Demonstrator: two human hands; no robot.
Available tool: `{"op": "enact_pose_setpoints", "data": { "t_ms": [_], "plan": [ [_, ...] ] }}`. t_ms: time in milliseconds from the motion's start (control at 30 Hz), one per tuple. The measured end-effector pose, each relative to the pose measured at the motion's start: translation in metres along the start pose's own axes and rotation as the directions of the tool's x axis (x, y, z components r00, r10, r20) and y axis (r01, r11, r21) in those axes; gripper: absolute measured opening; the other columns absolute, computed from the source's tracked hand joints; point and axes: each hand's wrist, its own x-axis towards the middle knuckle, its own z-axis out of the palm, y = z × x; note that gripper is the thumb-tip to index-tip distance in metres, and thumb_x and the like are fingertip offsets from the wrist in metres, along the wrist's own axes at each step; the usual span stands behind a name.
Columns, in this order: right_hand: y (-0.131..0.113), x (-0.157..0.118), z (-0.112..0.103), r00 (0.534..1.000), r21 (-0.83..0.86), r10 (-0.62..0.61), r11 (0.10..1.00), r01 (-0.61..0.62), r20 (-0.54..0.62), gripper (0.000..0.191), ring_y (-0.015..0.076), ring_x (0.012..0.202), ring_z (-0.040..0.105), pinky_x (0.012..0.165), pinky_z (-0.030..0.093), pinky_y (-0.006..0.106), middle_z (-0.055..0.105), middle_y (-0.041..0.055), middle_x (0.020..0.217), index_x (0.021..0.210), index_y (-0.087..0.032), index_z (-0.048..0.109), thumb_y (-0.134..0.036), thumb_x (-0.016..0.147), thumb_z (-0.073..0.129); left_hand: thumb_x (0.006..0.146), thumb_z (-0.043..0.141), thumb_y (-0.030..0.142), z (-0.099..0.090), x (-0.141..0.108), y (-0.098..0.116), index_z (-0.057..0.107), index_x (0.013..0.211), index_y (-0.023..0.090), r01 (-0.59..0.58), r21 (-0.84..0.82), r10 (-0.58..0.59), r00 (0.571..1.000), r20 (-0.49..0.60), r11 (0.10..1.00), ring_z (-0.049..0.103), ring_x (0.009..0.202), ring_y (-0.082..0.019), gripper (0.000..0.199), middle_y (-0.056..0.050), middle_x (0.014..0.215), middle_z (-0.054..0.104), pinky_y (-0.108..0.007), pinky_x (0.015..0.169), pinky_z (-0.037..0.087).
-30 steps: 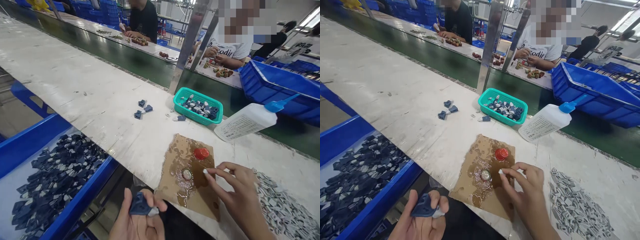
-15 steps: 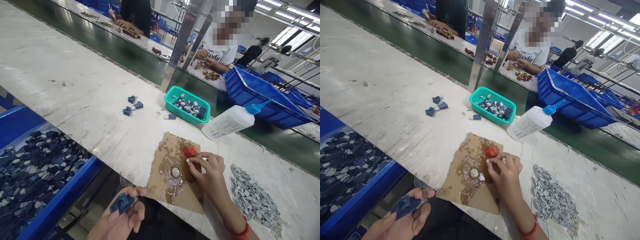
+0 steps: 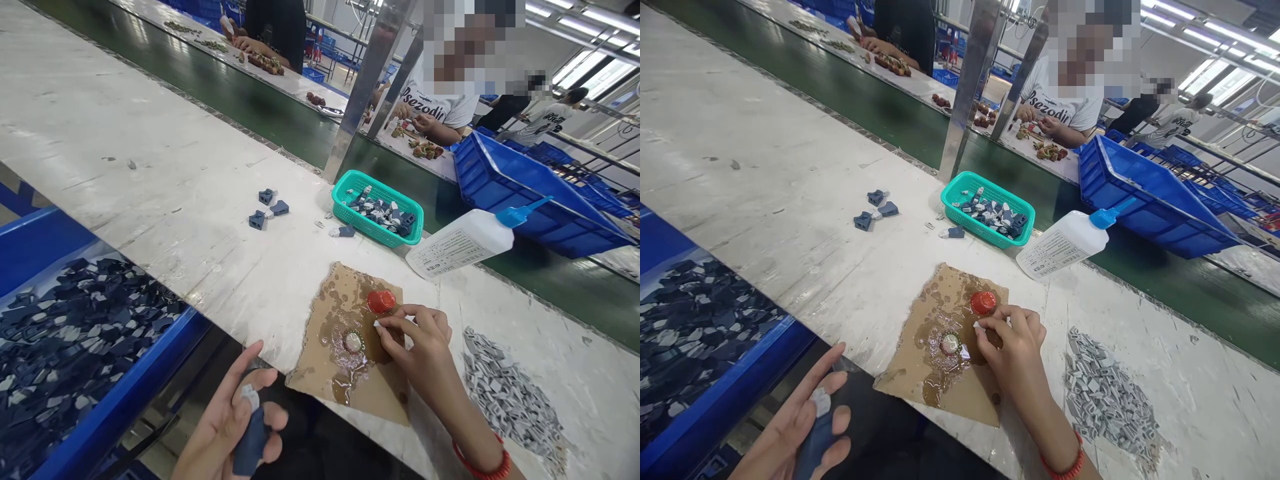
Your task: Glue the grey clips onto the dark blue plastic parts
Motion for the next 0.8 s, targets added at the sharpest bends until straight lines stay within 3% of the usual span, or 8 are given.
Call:
{"op": "enact_pose_setpoints", "data": {
  "t_ms": [100, 233, 333, 400, 467, 567, 700, 800],
  "plan": [
    [-0.004, 0.004, -0.010, 1.000, 0.000, -0.012, 1.000, 0.012, -0.028, 0.018, 0.0201, 0.076, 0.045, 0.070, 0.030, 0.036, 0.055, 0.0046, 0.080, 0.075, -0.023, 0.065, -0.032, 0.085, 0.053, 0.069, 0.074, 0.020, -0.011, 0.009, -0.002, 0.071, 0.099, 0.025, 0.007, -0.040, -0.004, 0.997, 0.078, 0.999, 0.058, 0.049, -0.010, 0.031, 0.000, 0.080, 0.074, -0.020, 0.042, 0.049],
    [-0.008, 0.008, -0.023, 0.992, -0.034, -0.035, 0.999, 0.031, -0.121, 0.010, 0.0186, 0.077, 0.050, 0.072, 0.030, 0.036, 0.053, 0.0031, 0.078, 0.085, -0.021, 0.064, -0.027, 0.084, 0.056, 0.071, 0.062, 0.010, -0.029, 0.019, -0.006, 0.071, 0.099, 0.015, 0.157, -0.140, -0.129, 0.973, 0.191, 0.978, 0.065, 0.077, -0.019, 0.030, -0.010, 0.096, 0.074, -0.026, 0.069, 0.056],
    [-0.009, 0.006, -0.022, 0.989, -0.036, -0.066, 0.997, 0.062, -0.131, 0.011, 0.0183, 0.075, 0.051, 0.071, 0.031, 0.035, 0.053, 0.0028, 0.077, 0.082, -0.021, 0.064, -0.029, 0.084, 0.056, 0.073, 0.060, 0.004, -0.031, 0.017, -0.008, 0.070, 0.101, 0.016, 0.166, -0.188, -0.127, 0.970, 0.206, 0.968, 0.066, 0.089, -0.017, 0.033, -0.006, 0.102, 0.073, -0.029, 0.087, 0.052],
    [-0.009, 0.004, -0.020, 0.992, 0.005, -0.086, 0.996, 0.087, -0.088, 0.016, 0.0187, 0.075, 0.052, 0.071, 0.032, 0.036, 0.055, 0.0032, 0.077, 0.078, -0.021, 0.064, -0.032, 0.085, 0.053, 0.071, 0.069, 0.008, -0.026, 0.014, -0.008, 0.069, 0.102, 0.019, 0.146, -0.211, -0.100, 0.971, 0.217, 0.967, 0.066, 0.088, -0.015, 0.034, -0.002, 0.099, 0.074, -0.030, 0.088, 0.053],
    [-0.009, 0.002, -0.020, 0.993, 0.030, -0.080, 0.996, 0.083, -0.086, 0.019, 0.0190, 0.074, 0.052, 0.072, 0.032, 0.036, 0.055, 0.0034, 0.077, 0.078, -0.022, 0.064, -0.035, 0.085, 0.053, 0.062, 0.080, 0.017, -0.018, 0.010, -0.008, 0.070, 0.100, 0.020, 0.122, -0.195, -0.078, 0.973, 0.218, 0.973, 0.067, 0.082, -0.013, 0.039, 0.000, 0.091, 0.075, -0.023, 0.079, 0.055],
    [-0.007, 0.001, -0.020, 0.993, 0.023, -0.052, 0.998, 0.054, -0.103, 0.017, 0.0193, 0.073, 0.052, 0.074, 0.031, 0.038, 0.055, 0.0041, 0.077, 0.082, -0.021, 0.064, -0.036, 0.084, 0.056, 0.055, 0.083, 0.025, -0.009, 0.007, -0.011, 0.072, 0.092, 0.019, 0.057, -0.142, -0.035, 0.988, 0.153, 0.988, 0.067, 0.072, -0.011, 0.038, 0.001, 0.075, 0.075, -0.016, 0.070, 0.054],
    [-0.005, -0.001, -0.016, 0.993, 0.018, -0.076, 0.997, 0.077, -0.086, 0.022, 0.0194, 0.073, 0.053, 0.072, 0.030, 0.038, 0.055, 0.0041, 0.077, 0.077, -0.021, 0.064, -0.037, 0.086, 0.051, 0.054, 0.084, 0.028, -0.001, 0.007, -0.019, 0.072, 0.082, 0.022, -0.075, -0.080, 0.083, 0.992, 0.094, 0.994, 0.068, 0.072, -0.015, 0.030, 0.002, 0.068, 0.072, -0.030, 0.078, 0.055],
    [-0.018, -0.004, -0.020, 0.996, 0.030, -0.012, 0.999, 0.014, -0.090, 0.022, 0.0197, 0.075, 0.051, 0.072, 0.031, 0.037, 0.053, 0.0038, 0.079, 0.081, -0.023, 0.063, -0.040, 0.086, 0.051, 0.057, 0.082, 0.030, 0.003, 0.007, -0.026, 0.069, 0.072, 0.021, -0.208, 0.055, 0.204, 0.976, 0.071, 0.977, 0.069, 0.076, -0.020, 0.021, 0.000, 0.068, 0.072, -0.029, 0.074, 0.056]
  ]
}}
